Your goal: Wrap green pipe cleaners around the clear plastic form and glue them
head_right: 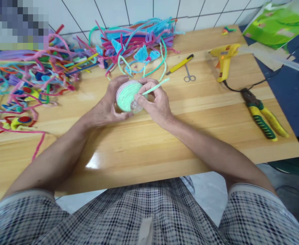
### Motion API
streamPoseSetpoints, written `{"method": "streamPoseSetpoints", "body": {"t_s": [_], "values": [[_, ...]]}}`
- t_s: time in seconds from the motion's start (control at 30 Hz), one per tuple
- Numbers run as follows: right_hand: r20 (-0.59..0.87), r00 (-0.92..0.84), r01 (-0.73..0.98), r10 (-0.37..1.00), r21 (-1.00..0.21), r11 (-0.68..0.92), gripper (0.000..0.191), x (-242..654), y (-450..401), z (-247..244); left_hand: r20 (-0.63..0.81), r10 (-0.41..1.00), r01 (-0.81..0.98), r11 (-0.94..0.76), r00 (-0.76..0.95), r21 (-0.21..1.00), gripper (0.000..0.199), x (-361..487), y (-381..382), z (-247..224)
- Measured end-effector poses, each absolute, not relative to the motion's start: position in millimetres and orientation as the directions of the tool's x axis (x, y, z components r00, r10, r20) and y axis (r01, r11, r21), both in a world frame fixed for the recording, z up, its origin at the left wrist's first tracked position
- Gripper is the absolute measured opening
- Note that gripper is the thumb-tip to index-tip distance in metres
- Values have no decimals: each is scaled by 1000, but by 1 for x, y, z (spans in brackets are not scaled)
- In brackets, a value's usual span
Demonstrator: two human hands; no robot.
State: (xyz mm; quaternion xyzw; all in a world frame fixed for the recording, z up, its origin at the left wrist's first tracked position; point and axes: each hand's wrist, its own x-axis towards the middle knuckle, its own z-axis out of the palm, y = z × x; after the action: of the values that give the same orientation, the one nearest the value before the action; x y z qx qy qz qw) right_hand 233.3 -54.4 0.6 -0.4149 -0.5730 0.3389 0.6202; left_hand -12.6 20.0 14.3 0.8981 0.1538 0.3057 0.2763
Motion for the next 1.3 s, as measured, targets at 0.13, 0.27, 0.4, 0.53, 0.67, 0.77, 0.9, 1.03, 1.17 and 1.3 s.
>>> {"method": "streamPoseSetpoints", "body": {"t_s": [0.13,0.27,0.4,0.53,0.67,0.77,0.9,1.03,1.17,1.3], "values": [[416,112,66,902,-909,411,39,233,-55,2,457,479,133,-785,749,605,111,-12,17,13],[423,108,93,900,-905,414,38,235,-56,4,447,513,160,-768,732,620,104,-11,15,12],[425,103,85,900,-905,417,35,235,-57,6,438,511,145,-756,740,638,106,-12,16,13],[392,116,98,912,-919,383,36,233,-58,9,431,516,132,-741,741,659,106,-13,17,14],[365,125,79,923,-931,357,39,232,-60,12,425,525,118,-720,738,684,106,-12,16,13],[364,124,80,923,-931,356,40,233,-60,12,418,532,112,-705,736,700,104,-12,16,14],[373,118,96,920,-927,363,38,234,-59,11,399,532,123,-701,747,703,104,-13,16,15],[396,117,85,911,-918,388,35,235,-57,8,392,535,127,-696,749,707,106,-13,16,14],[394,113,104,912,-918,383,34,234,-57,6,391,549,124,-681,739,722,105,-12,15,14],[398,119,115,910,-916,385,34,235,-59,8,389,555,127,-676,735,726,108,-11,13,16]]}}
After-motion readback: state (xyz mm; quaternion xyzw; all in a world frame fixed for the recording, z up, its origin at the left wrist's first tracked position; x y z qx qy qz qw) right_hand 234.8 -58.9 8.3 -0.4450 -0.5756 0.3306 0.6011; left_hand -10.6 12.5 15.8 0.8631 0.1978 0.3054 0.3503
